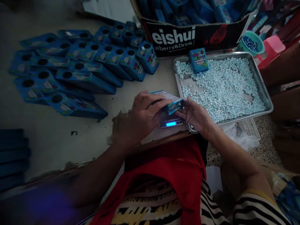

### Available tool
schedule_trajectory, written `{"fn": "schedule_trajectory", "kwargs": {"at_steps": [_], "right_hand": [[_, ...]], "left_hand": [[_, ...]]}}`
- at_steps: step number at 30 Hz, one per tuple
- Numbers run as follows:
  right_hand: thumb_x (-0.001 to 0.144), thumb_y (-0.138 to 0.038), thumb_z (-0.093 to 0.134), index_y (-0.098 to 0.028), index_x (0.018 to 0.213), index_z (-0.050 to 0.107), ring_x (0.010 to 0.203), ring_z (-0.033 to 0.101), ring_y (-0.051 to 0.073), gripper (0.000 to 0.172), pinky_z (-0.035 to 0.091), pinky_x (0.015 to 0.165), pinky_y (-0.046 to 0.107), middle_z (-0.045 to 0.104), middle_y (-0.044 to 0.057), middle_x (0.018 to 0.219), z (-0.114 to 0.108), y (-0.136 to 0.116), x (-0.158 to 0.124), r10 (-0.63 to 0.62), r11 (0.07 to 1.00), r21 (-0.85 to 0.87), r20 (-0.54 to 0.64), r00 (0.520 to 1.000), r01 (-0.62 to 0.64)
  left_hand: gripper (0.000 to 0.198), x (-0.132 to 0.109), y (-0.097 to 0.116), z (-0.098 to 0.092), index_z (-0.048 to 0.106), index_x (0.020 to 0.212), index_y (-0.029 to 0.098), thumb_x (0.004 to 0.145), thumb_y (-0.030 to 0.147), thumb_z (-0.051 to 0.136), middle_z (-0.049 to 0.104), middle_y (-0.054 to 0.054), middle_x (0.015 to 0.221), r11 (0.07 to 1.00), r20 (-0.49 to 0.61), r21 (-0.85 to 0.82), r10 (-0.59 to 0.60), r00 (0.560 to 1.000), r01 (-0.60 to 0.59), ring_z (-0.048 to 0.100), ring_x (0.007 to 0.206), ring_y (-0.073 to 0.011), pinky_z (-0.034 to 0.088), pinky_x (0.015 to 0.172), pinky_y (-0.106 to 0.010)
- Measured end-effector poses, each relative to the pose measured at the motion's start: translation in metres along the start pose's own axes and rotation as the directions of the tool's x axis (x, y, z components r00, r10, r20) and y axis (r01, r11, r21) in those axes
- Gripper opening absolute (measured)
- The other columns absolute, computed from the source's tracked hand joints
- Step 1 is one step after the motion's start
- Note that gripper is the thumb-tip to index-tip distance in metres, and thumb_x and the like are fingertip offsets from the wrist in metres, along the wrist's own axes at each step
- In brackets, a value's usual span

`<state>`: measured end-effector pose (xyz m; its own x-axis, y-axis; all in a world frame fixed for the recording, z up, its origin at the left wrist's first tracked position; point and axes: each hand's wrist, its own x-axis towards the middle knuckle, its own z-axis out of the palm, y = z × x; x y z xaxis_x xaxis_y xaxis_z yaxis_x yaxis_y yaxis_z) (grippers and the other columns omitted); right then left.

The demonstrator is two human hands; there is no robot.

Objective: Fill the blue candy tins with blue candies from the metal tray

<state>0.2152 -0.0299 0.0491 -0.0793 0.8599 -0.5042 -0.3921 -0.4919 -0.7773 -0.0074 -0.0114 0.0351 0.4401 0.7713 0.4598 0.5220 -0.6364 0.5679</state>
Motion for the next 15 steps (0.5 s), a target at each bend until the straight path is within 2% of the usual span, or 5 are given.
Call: {"fn": "schedule_trajectory", "kwargs": {"at_steps": [4, 7, 9, 12, 15], "right_hand": [[0.098, -0.023, 0.077, -0.02, 0.098, 0.076, 0.101, 0.082, 0.019, 0.003, 0.071, 0.104, 0.033, 0.084, 0.009, 0.108, 0.0, 0.002, 0.002, 0.036, 0.998, 0.043, 0.021, 0.999, -0.037], [0.088, -0.011, 0.076, -0.016, 0.104, 0.081, 0.101, 0.084, 0.019, 0.018, 0.07, 0.105, 0.031, 0.085, 0.011, 0.109, -0.002, -0.005, 0.004, 0.053, 0.998, -0.044, 0.04, 0.998, -0.051], [0.09, -0.018, 0.077, -0.017, 0.111, 0.082, 0.1, 0.085, 0.021, 0.022, 0.071, 0.103, 0.037, 0.086, 0.012, 0.109, -0.008, -0.016, 0.003, -0.043, 0.973, -0.228, -0.003, 0.999, 0.041], [0.095, -0.036, 0.079, -0.026, 0.116, 0.083, 0.112, 0.082, 0.03, 0.024, 0.07, 0.102, 0.054, 0.084, 0.011, 0.119, -0.03, -0.032, 0.002, -0.39, 0.714, -0.64, -0.027, 0.92, 0.284], [0.088, -0.037, 0.087, -0.029, 0.115, 0.085, 0.139, 0.068, 0.04, 0.029, 0.065, 0.107, 0.061, 0.074, 0.015, 0.146, -0.051, -0.037, 0.017, -0.543, 0.468, -0.804, 0.067, 0.837, 0.367]], "left_hand": [[0.029, -0.014, -0.013, 0.009, 0.075, 0.132, 0.03, 0.106, 0.03, 0.064, 0.076, -0.007, 0.131, 0.981, -0.093, -0.112, -0.168, 0.981, 0.157, 0.069, 0.126, -0.0287, 0.054, 0.121, -0.049], [0.033, -0.022, -0.018, 0.022, 0.07, 0.13, 0.027, 0.098, 0.036, 0.077, 0.076, -0.007, 0.127, 0.891, -0.172, -0.36, -0.354, 0.919, 0.276, 0.073, 0.119, -0.0264, 0.061, 0.11, -0.043], [0.043, -0.028, -0.02, 0.026, 0.064, 0.13, 0.027, 0.093, 0.038, 0.082, 0.077, -0.005, 0.123, 0.78, -0.156, -0.525, -0.481, 0.863, 0.341, 0.076, 0.113, -0.0245, 0.065, 0.104, -0.039], [0.048, -0.044, -0.02, 0.007, 0.06, 0.128, 0.028, 0.088, 0.039, 0.085, 0.078, -0.003, 0.114, 0.656, -0.13, -0.657, -0.586, 0.8, 0.373, 0.079, 0.104, -0.0226, 0.068, 0.093, -0.035], [0.056, -0.067, -0.024, -0.053, 0.062, 0.134, 0.029, 0.086, 0.041, 0.087, 0.077, -0.006, 0.126, 0.681, -0.191, -0.628, -0.604, 0.774, 0.376, 0.08, 0.103, -0.0227, 0.07, 0.09, -0.034]]}}
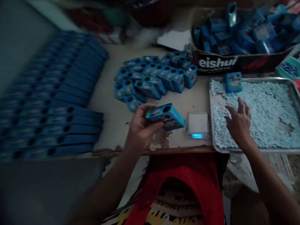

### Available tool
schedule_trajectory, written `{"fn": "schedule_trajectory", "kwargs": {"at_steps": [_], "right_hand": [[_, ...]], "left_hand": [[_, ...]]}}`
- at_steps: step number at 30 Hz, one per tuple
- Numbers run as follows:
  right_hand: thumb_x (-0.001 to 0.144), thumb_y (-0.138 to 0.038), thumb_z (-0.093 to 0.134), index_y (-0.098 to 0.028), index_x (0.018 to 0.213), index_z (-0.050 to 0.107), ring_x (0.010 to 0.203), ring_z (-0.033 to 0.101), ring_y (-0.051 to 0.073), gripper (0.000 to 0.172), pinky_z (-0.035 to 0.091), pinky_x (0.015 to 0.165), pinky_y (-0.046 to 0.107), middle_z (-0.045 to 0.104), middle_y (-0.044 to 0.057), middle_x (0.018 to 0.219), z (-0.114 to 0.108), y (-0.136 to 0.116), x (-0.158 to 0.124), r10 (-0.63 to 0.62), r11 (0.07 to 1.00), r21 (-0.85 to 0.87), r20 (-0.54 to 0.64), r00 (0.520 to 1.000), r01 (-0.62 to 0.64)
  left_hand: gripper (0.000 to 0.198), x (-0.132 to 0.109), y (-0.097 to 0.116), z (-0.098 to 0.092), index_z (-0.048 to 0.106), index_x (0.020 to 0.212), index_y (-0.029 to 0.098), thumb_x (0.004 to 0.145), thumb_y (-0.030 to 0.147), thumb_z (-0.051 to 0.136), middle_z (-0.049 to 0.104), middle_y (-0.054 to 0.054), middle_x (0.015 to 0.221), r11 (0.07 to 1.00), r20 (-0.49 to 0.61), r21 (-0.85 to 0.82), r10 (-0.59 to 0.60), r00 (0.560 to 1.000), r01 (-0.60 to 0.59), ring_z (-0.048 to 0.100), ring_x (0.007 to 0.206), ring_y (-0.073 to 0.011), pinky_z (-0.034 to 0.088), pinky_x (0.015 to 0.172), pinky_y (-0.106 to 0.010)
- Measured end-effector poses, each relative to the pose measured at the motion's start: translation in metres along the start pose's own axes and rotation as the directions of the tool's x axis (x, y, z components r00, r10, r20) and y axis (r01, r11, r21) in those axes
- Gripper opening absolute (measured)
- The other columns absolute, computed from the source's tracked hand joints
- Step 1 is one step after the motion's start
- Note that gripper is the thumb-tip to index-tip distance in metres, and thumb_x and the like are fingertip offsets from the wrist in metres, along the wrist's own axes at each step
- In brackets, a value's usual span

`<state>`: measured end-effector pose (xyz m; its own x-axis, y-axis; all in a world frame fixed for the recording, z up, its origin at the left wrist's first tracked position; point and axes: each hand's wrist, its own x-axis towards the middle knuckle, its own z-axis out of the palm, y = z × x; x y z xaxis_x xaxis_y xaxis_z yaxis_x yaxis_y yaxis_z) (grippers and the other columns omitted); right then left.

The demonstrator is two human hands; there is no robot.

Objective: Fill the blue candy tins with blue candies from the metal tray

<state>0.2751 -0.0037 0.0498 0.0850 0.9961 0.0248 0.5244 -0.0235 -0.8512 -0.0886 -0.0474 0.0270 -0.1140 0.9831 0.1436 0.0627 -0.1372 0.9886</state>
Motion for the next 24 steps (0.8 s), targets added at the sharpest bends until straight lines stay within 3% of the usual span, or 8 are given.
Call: {"fn": "schedule_trajectory", "kwargs": {"at_steps": [5, 8, 10, 12, 15, 19, 21, 24], "right_hand": [[0.101, -0.041, 0.074, -0.029, 0.116, 0.084, 0.103, 0.075, 0.033, 0.022, 0.064, 0.095, 0.054, 0.082, 0.011, 0.114, 0.065, -0.03, 0.024, -0.357, 0.909, -0.174, 0.14, 0.924, 0.378], [0.11, -0.025, 0.058, -0.027, 0.123, 0.083, 0.105, 0.071, 0.031, 0.028, 0.06, 0.098, 0.05, 0.082, 0.012, 0.115, 0.136, -0.1, 0.033, -0.626, 0.699, -0.209, 0.282, 0.727, 0.684], [0.11, -0.014, 0.048, -0.027, 0.132, 0.081, 0.113, 0.067, 0.031, 0.041, 0.057, 0.098, 0.046, 0.079, 0.013, 0.125, 0.183, -0.144, 0.042, -0.683, 0.49, -0.233, 0.496, 0.536, 0.84], [0.107, -0.005, 0.045, -0.026, 0.133, 0.081, 0.111, 0.065, 0.029, 0.049, 0.055, 0.091, 0.042, 0.075, 0.014, 0.129, 0.221, -0.173, 0.055, -0.623, 0.34, -0.284, 0.646, 0.441, 0.897], [0.101, -0.003, 0.051, -0.025, 0.133, 0.082, 0.098, 0.066, 0.025, 0.049, 0.046, 0.073, 0.037, 0.072, 0.015, 0.129, 0.254, -0.189, 0.077, -0.481, 0.217, -0.329, 0.783, 0.394, 0.919], [0.102, -0.011, 0.059, -0.024, 0.119, 0.086, 0.09, 0.068, 0.025, 0.034, 0.034, 0.065, 0.037, 0.075, 0.014, 0.129, 0.252, -0.195, 0.091, -0.378, 0.127, -0.322, 0.859, 0.346, 0.938], [0.102, -0.017, 0.066, -0.025, 0.105, 0.087, 0.091, 0.069, 0.026, 0.023, 0.032, 0.066, 0.037, 0.079, 0.011, 0.122, 0.233, -0.199, 0.086, -0.323, 0.155, -0.344, 0.868, 0.377, 0.926], [0.1, -0.024, 0.074, -0.027, 0.1, 0.088, 0.093, 0.072, 0.028, 0.014, 0.03, 0.067, 0.036, 0.084, 0.008, 0.111, 0.188, -0.203, 0.072, -0.248, 0.278, -0.452, 0.819, 0.518, 0.847]], "left_hand": [[0.082, 0.054, 0.049, -0.16, 0.069, 0.138, 0.019, 0.074, 0.06, 0.099, 0.074, -0.009, 0.139, 0.86, -0.233, 0.483, 0.308, 0.922, -0.165, 0.072, 0.131, -0.0323, 0.061, 0.12, -0.054], [0.096, 0.117, 0.048, -0.246, 0.062, 0.132, 0.011, 0.067, 0.069, 0.101, 0.077, -0.005, 0.123, 0.816, -0.387, 0.579, 0.269, 0.882, 0.005, 0.077, 0.115, -0.0274, 0.06, 0.113, -0.066], [0.085, 0.147, 0.041, -0.281, 0.06, 0.135, 0.008, 0.078, 0.058, 0.097, 0.076, -0.002, 0.124, 0.736, -0.322, 0.671, 0.183, 0.929, 0.088, 0.078, 0.119, -0.0263, 0.058, 0.114, -0.065], [0.07, 0.158, 0.035, -0.296, 0.062, 0.137, 0.005, 0.085, 0.042, 0.09, 0.076, 0.0, 0.129, 0.654, -0.213, 0.747, 0.073, 0.974, 0.114, 0.076, 0.127, -0.0248, 0.057, 0.119, -0.056], [0.047, 0.147, 0.032, -0.303, 0.069, 0.132, 0.003, 0.094, 0.028, 0.079, 0.08, 0.003, 0.123, 0.622, -0.118, 0.771, -0.065, 0.991, 0.133, 0.076, 0.125, -0.0172, 0.059, 0.119, -0.037], [0.028, 0.125, 0.031, -0.312, 0.076, 0.127, 0.01, 0.1, 0.016, 0.07, 0.082, 0.007, 0.119, 0.625, 0.002, 0.77, -0.203, 0.979, 0.128, 0.075, 0.119, -0.0113, 0.056, 0.12, -0.032], [0.032, 0.119, 0.026, -0.317, 0.078, 0.125, 0.012, 0.093, 0.012, 0.078, 0.084, 0.005, 0.122, 0.612, 0.02, 0.776, -0.266, 0.964, 0.152, 0.075, 0.119, -0.0138, 0.055, 0.123, -0.038], [0.036, 0.115, 0.009, -0.317, 0.082, 0.11, 0.012, 0.082, 0.028, 0.097, 0.086, -0.001, 0.109, 0.573, -0.062, 0.797, -0.236, 0.97, 0.19, 0.078, 0.104, -0.0213, 0.057, 0.121, -0.056]]}}
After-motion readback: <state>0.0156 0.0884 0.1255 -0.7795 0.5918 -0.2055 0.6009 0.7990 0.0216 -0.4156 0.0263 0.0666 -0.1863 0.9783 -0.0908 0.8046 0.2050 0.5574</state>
